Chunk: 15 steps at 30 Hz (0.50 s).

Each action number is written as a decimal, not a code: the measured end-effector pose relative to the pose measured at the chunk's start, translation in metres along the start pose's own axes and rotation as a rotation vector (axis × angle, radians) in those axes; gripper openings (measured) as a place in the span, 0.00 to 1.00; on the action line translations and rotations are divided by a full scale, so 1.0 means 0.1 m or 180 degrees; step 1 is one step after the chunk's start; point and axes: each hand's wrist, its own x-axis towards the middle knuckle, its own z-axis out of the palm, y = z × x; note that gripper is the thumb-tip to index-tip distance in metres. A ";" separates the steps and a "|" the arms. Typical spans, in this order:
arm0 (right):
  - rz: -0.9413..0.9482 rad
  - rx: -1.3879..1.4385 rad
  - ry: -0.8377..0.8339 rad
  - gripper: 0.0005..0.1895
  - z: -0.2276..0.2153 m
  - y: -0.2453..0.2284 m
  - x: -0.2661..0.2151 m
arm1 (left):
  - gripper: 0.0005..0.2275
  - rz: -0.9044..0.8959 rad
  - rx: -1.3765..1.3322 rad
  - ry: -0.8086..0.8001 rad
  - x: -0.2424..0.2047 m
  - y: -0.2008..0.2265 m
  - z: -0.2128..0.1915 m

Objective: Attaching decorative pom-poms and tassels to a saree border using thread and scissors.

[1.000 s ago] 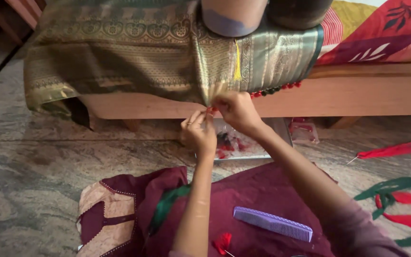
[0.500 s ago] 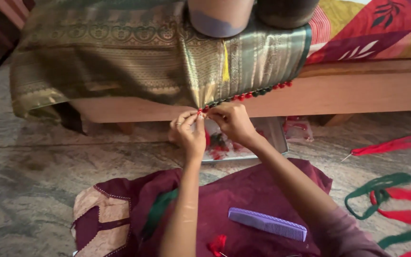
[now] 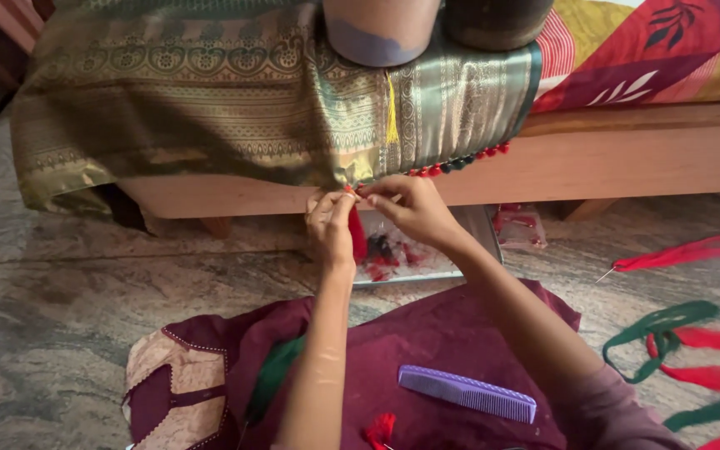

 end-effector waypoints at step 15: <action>-0.0658 -0.0728 0.0395 0.08 0.09 0.04 0.14 | 0.09 0.0464 0.1041 -0.0077 0.03 -0.02 -0.12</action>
